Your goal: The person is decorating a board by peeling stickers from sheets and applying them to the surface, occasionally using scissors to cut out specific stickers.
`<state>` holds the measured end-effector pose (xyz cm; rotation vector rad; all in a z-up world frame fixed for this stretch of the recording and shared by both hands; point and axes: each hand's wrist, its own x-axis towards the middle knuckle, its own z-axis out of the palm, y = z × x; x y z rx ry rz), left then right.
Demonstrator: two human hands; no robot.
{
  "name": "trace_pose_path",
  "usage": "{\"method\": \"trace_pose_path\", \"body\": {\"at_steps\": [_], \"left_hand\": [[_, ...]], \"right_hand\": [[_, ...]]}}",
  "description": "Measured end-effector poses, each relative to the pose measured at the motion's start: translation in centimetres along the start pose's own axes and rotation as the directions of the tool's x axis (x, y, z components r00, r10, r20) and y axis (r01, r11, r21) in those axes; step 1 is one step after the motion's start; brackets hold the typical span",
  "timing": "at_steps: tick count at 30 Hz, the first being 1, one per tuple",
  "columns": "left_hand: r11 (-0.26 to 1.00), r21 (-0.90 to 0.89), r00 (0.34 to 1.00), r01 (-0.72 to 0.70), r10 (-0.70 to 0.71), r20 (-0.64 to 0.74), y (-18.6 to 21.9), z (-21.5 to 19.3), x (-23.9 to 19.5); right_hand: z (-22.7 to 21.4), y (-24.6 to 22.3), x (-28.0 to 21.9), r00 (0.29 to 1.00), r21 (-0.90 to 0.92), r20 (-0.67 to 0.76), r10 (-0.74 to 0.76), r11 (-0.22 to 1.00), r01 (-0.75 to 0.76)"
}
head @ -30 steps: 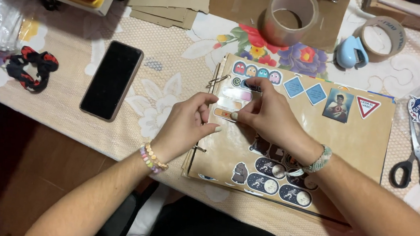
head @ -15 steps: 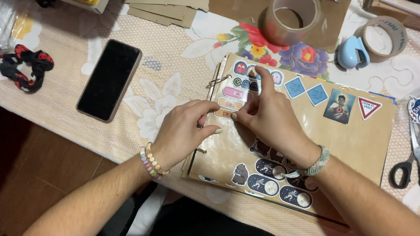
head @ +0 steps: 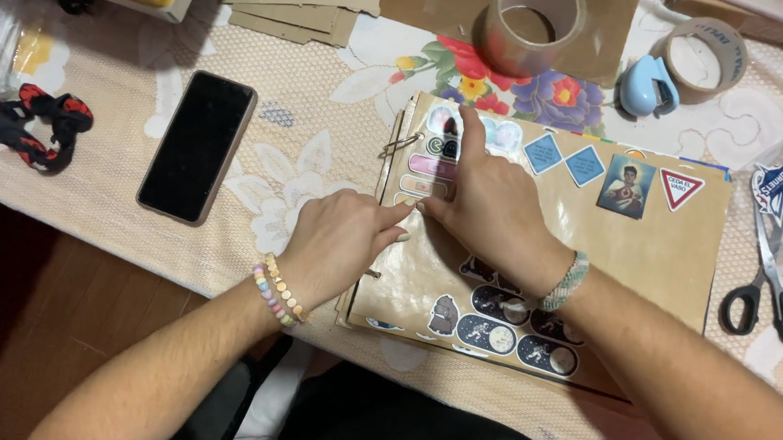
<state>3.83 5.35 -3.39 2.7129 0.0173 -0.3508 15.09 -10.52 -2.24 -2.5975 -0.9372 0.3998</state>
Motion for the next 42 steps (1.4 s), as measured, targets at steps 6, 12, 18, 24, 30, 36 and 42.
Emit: {"method": "trace_pose_path", "body": {"at_steps": [6,12,18,24,30,36,42], "left_hand": [[0.999,0.039,1.000,-0.001,0.000,0.027,-0.3,-0.2,0.6],[0.977,0.109,0.969,-0.183,0.198,-0.150,1.1,0.9,1.2],[0.907,-0.040,0.901,-0.419,0.410,-0.140,5.4,2.5,3.9],[0.958,-0.028,0.956,-0.285,0.286,0.062,6.1,2.6,5.6],[0.962,-0.080,0.955,-0.261,0.269,0.122,6.1,2.8,6.1],[0.956,-0.121,0.952,-0.269,0.283,0.119,5.8,2.8,6.0],[0.943,-0.265,0.968,-0.203,0.234,0.094,6.7,2.1,5.4]], "right_hand": [[-0.5,2.5,-1.2,0.998,-0.078,-0.059,0.017,0.997,-0.022],[-3.6,10.6,-6.9,0.886,0.470,-0.459,0.061,0.863,0.184],[-4.0,14.4,-14.3,0.884,0.587,-0.323,0.339,0.804,-0.094],[-3.2,13.9,-16.1,0.963,0.430,-0.147,0.226,0.891,-0.144],[-3.8,10.8,-13.9,0.989,0.270,0.021,0.144,0.952,-0.144],[-3.5,10.7,-13.1,0.981,0.119,0.130,0.142,0.980,-0.158],[-3.9,9.9,-12.2,0.958,0.017,0.208,0.196,0.979,-0.204]]}}
